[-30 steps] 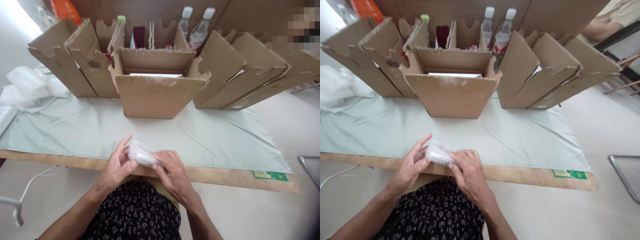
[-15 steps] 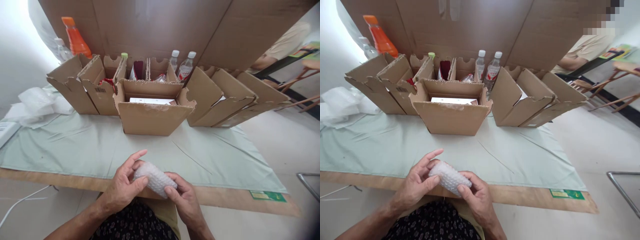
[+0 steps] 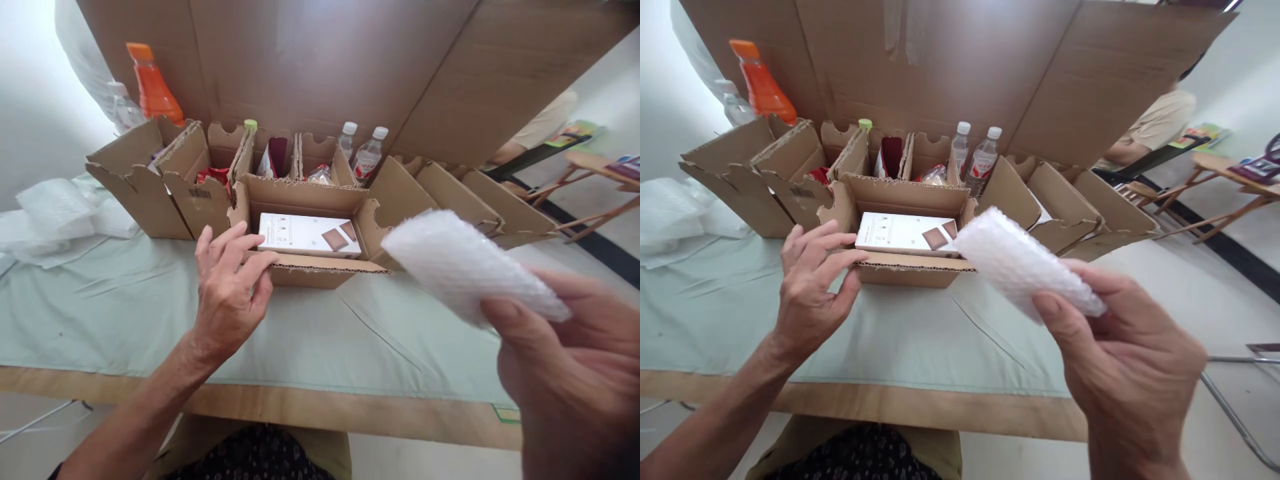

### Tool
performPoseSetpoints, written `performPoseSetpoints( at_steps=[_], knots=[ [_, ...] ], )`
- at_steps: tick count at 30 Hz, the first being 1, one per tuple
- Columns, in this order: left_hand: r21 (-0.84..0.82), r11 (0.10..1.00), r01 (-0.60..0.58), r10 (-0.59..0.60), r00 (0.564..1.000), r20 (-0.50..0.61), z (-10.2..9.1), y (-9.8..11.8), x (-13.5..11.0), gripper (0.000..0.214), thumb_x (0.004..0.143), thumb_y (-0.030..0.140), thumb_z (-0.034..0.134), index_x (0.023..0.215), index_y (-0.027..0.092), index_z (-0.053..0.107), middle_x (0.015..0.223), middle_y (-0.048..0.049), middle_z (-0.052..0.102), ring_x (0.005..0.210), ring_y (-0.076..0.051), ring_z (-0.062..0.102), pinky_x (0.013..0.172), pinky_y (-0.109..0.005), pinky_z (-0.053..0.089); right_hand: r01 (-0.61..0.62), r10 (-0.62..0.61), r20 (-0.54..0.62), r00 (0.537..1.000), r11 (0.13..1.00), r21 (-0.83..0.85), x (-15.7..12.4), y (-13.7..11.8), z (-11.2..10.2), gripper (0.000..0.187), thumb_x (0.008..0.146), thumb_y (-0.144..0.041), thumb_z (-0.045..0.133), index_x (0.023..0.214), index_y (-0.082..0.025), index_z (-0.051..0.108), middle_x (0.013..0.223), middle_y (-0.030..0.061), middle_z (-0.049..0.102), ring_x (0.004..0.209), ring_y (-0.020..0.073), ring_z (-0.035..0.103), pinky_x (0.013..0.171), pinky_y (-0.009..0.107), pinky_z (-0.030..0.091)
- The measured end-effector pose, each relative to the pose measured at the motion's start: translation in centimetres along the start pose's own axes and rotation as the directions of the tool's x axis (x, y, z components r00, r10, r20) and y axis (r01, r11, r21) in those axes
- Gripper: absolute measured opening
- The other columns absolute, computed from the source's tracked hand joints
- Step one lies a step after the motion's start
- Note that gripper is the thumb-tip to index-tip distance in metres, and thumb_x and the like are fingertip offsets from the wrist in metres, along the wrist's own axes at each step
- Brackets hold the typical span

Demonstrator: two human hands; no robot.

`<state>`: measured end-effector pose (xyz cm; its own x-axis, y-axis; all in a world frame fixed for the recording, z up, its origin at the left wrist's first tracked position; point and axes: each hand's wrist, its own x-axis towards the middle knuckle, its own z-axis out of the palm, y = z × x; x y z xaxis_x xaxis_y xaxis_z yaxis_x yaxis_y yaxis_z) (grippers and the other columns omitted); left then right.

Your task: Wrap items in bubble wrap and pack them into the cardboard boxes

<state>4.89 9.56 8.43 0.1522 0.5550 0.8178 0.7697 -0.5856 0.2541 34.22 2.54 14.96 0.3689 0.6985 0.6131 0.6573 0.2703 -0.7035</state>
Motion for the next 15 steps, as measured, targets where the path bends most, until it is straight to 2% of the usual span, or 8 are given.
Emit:
performPoseSetpoints(
  at_steps=[2, 4, 8, 11, 15],
  knots=[
    [-0.012, 1.000, 0.014, -0.014, 0.999, -0.041, 0.3, -0.1, -1.2, 0.024, 0.090, 0.006, 0.064, 0.106, 0.022, 0.072, 0.119, -0.0083, 0.073, 0.131, -0.032, 0.063, 0.121, -0.065, 0.035, 0.092, -0.090, 0.030, 0.996, 0.991, -0.099, 1.8, -0.6, 0.7, 0.035, 0.081, -0.055, 0.083, 0.109, -0.033, 0.082, 0.091, 0.0011, 0.076, 0.067, 0.0176, 0.059, 0.062, 0.036, 0.044],
    [-0.045, 0.999, 0.011, -0.015, 0.997, -0.077, 0.7, -0.4, -1.9, 0.027, 0.089, 0.004, 0.064, 0.108, 0.022, 0.071, 0.119, -0.0082, 0.072, 0.129, -0.031, 0.064, 0.120, -0.063, 0.039, 0.166, -0.148, 0.109, 0.983, 0.969, -0.182, 3.4, -1.2, 1.5, 0.035, 0.084, -0.056, 0.080, 0.110, -0.033, 0.081, 0.089, 0.0013, 0.076, 0.062, 0.0162, 0.056, 0.058, 0.036, 0.042],
    [-0.093, 0.996, 0.004, -0.016, 0.991, -0.130, 1.8, -0.9, -2.4, 0.032, 0.088, 0.002, 0.065, 0.113, 0.022, 0.070, 0.131, -0.0113, 0.065, 0.136, -0.032, 0.058, 0.119, -0.063, 0.040, 0.307, -0.249, 0.309, 0.918, 0.938, -0.158, 5.7, -3.6, 4.0, 0.024, 0.088, -0.048, 0.075, 0.099, -0.028, 0.081, 0.080, 0.0003, 0.074, 0.059, 0.0142, 0.057, 0.054, 0.032, 0.042],
    [-0.106, 0.994, 0.020, -0.035, 0.989, -0.145, 2.3, -0.7, -2.6, 0.036, 0.087, 0.002, 0.064, 0.118, 0.021, 0.068, 0.144, -0.0144, 0.058, 0.144, -0.036, 0.050, 0.118, -0.066, 0.039, 0.333, -0.254, 0.452, 0.855, 0.937, -0.103, 7.0, -6.0, 7.8, 0.017, 0.088, -0.036, 0.071, 0.095, -0.022, 0.079, 0.073, -0.0009, 0.070, 0.056, 0.0119, 0.052, 0.051, 0.029, 0.037],
    [-0.135, 0.990, 0.034, -0.055, 0.986, -0.156, 2.7, -0.5, -2.9, 0.043, 0.086, -0.001, 0.062, 0.122, 0.023, 0.066, 0.158, -0.0136, 0.047, 0.152, -0.038, 0.042, 0.119, -0.068, 0.038, 0.313, -0.167, 0.591, 0.789, 0.937, -0.153, 8.1, -8.5, 14.3, 0.017, 0.089, -0.027, 0.065, 0.094, -0.016, 0.077, 0.072, 0.0010, 0.068, 0.064, 0.0149, 0.057, 0.064, 0.031, 0.045]
  ],
)
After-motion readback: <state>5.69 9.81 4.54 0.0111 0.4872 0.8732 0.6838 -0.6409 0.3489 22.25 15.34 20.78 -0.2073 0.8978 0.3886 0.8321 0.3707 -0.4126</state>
